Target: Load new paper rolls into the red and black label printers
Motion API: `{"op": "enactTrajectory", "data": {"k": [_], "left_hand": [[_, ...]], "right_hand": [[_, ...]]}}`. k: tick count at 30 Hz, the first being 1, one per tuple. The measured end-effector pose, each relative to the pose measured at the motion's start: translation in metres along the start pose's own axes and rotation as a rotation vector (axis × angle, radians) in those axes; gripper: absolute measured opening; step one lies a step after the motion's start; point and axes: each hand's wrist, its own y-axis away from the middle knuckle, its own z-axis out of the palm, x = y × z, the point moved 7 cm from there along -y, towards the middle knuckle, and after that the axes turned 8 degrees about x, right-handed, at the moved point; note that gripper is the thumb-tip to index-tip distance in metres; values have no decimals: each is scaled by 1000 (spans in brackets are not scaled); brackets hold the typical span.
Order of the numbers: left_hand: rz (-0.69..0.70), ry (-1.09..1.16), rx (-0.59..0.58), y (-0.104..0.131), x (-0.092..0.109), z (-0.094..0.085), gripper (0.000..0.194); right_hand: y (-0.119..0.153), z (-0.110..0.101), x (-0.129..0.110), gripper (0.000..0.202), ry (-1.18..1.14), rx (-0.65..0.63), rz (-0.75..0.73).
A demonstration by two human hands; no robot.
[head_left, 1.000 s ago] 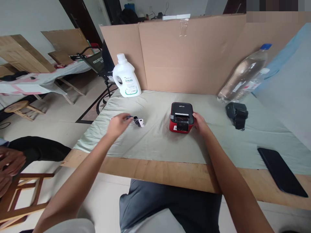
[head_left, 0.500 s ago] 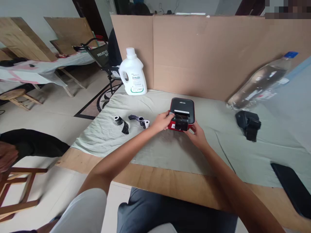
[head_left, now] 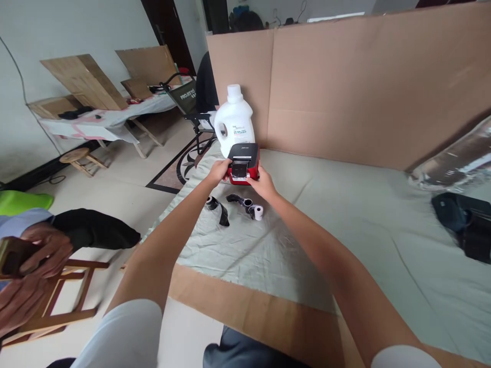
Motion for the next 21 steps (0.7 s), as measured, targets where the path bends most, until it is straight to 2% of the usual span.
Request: {"op": "enactTrajectory", "data": {"k": [5, 8, 11, 12, 14, 16, 17, 18, 19, 21], "left_hand": [[10, -9, -24, -18, -11, -1, 30], [24, -1, -22, -19, -14, 3, 31], [21, 4, -16, -14, -8, 3, 31], [37, 28, 15, -9, -2, 0, 28], [135, 153, 178, 8, 20, -16, 19], [271, 327, 400, 43, 42, -37, 18], [337, 385, 462, 68, 50, -43, 22], [389, 399, 460, 94, 56, -41, 23], [459, 399, 424, 123, 61, -35, 22], [773, 181, 68, 190, 73, 8, 19]], "right_hand": [[-2, 12, 6, 82, 45, -5, 4], [-2, 13, 4, 80, 61, 7, -16], [-1, 13, 0, 82, 63, -3, -14], [0, 10, -1, 81, 72, -16, -8], [8, -8, 2, 76, 114, -51, 17], [23, -47, 12, 70, 194, -64, 48], [32, -77, 20, 68, 239, -52, 49], [42, -112, 29, 66, 300, -28, 42], [53, -153, 39, 64, 382, 4, 34], [76, -249, 62, 62, 601, 135, 48]]}}
